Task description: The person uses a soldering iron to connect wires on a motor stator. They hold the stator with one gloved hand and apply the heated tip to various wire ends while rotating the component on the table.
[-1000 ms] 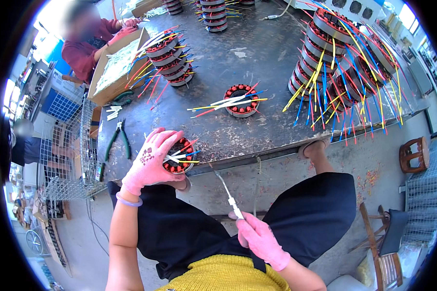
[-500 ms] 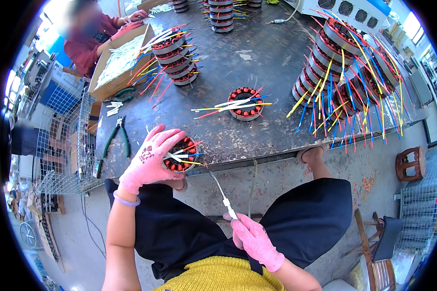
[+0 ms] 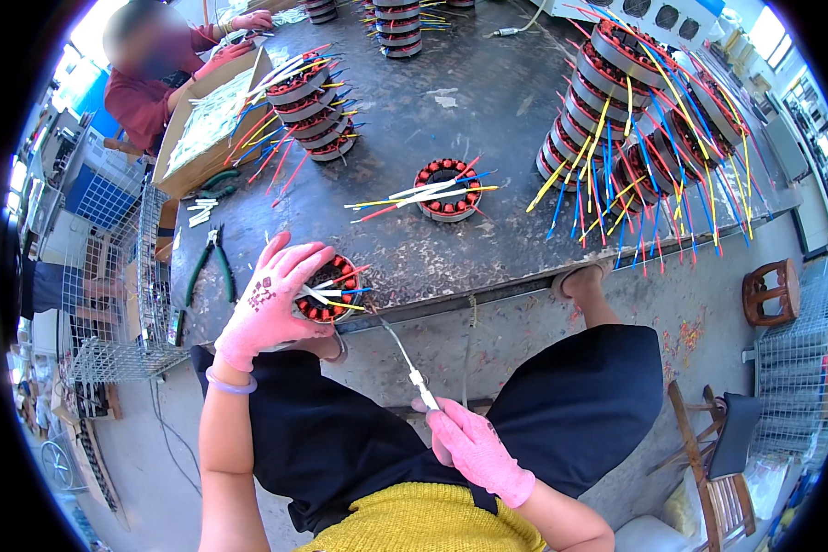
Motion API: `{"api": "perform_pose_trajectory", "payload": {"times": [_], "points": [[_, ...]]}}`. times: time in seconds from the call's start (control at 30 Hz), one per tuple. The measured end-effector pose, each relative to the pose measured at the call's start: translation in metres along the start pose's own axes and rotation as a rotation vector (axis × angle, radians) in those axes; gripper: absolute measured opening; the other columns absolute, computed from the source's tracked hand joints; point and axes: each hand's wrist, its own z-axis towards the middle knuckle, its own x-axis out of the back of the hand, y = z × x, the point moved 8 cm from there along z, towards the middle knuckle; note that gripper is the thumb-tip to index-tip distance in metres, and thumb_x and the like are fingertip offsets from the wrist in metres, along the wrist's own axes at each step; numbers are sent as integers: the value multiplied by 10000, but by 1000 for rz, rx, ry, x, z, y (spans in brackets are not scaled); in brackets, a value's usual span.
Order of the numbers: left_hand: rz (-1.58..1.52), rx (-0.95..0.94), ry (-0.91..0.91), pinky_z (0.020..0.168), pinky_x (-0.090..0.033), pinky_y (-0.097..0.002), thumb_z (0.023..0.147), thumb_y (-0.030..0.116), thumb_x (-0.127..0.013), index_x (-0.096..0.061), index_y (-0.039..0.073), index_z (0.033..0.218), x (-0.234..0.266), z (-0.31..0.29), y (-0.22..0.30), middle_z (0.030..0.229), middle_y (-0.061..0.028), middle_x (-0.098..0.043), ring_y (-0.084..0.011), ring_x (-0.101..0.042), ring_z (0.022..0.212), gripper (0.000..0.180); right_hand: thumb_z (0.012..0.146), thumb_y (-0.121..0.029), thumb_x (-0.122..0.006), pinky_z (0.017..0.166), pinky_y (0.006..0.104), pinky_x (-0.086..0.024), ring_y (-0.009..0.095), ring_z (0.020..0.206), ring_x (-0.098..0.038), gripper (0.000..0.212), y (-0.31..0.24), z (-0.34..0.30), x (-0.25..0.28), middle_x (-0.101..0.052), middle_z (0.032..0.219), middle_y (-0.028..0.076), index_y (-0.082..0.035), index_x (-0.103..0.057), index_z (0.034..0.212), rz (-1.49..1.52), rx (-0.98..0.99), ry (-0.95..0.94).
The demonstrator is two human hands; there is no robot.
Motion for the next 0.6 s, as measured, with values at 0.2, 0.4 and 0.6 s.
{"api": "perform_pose_trajectory", "payload": {"times": [0.2, 0.4, 0.6], "points": [[-16, -20, 1, 1200, -223, -501, 543, 316, -878, -527, 103, 1369, -3, -1, -5, 1338, -109, -542, -332, -471, 1296, 922, 1043, -242, -469, 534, 219, -315, 51, 573, -392, 373, -2, -1, -4, -431, 663, -47, -15, -541, 1330, -26, -18, 6], [-5, 17, -2, 1198, -223, -510, 543, 315, -872, -536, 99, 1361, -4, -1, -5, 1311, -116, -540, -320, -467, 1295, 910, 1041, -245, -472, 543, 221, -324, 50, 585, -402, 381, -7, -3, -6, -442, 673, -45, -16, -537, 1338, -26, -13, 0], [-12, -5, -1, 1196, -221, -516, 560, 317, -869, -529, 100, 1370, -2, -2, -3, 1306, -120, -541, -316, -470, 1291, 906, 1040, -243, -479, 551, 215, -325, 49, 594, -402, 375, -11, -4, -7, -442, 688, -47, -21, -541, 1336, -36, 12, -25]]}}
